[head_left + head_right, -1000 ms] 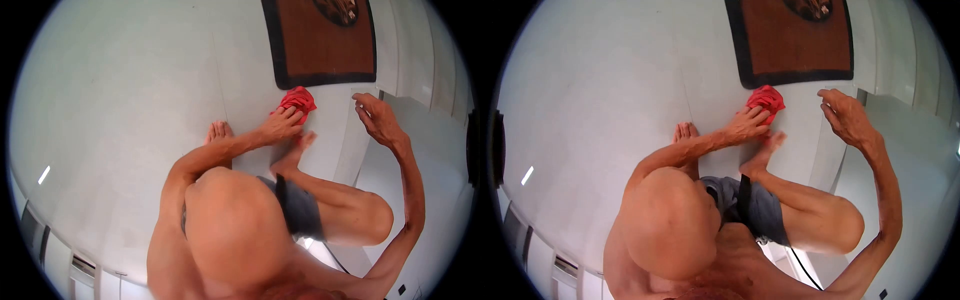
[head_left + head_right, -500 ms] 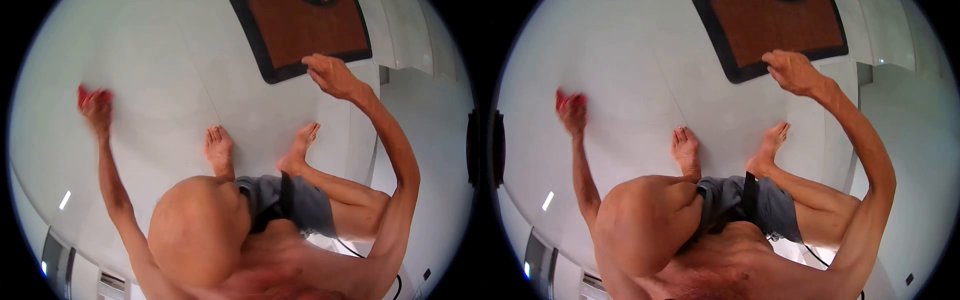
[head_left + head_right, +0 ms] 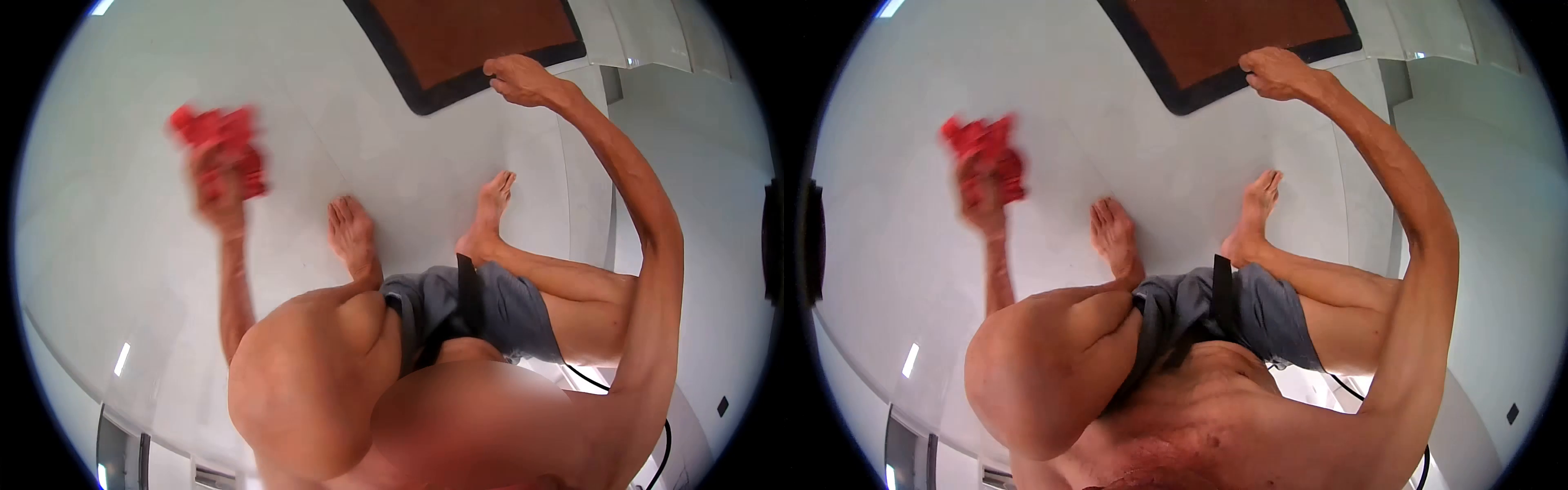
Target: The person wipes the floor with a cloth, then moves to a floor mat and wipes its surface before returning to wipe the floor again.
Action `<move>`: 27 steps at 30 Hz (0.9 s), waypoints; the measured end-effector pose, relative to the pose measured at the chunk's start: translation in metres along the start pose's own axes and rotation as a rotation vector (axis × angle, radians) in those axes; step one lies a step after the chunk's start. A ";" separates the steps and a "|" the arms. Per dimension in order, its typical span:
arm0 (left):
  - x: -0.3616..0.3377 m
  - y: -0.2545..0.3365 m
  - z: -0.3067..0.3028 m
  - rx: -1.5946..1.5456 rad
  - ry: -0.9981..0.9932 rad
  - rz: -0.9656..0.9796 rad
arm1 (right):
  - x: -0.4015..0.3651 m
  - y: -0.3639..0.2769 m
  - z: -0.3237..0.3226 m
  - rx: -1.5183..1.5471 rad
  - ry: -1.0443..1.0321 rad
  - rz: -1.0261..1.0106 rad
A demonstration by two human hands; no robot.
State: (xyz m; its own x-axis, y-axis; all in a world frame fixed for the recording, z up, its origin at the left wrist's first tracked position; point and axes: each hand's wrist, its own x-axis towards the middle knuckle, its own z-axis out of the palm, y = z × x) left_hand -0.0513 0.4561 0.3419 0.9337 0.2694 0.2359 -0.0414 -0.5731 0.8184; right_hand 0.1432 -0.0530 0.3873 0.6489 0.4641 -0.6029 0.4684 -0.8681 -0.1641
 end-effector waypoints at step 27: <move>0.030 -0.029 -0.013 0.412 -0.295 0.418 | 0.118 -0.164 -0.100 0.065 0.264 -0.503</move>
State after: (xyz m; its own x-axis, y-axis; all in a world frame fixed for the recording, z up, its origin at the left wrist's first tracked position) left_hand -0.0264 0.4905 0.3319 0.9291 -0.2304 0.2894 -0.3374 -0.8485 0.4077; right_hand 0.2027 0.1612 0.4210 0.4875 0.8438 -0.2245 0.7257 -0.5345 -0.4332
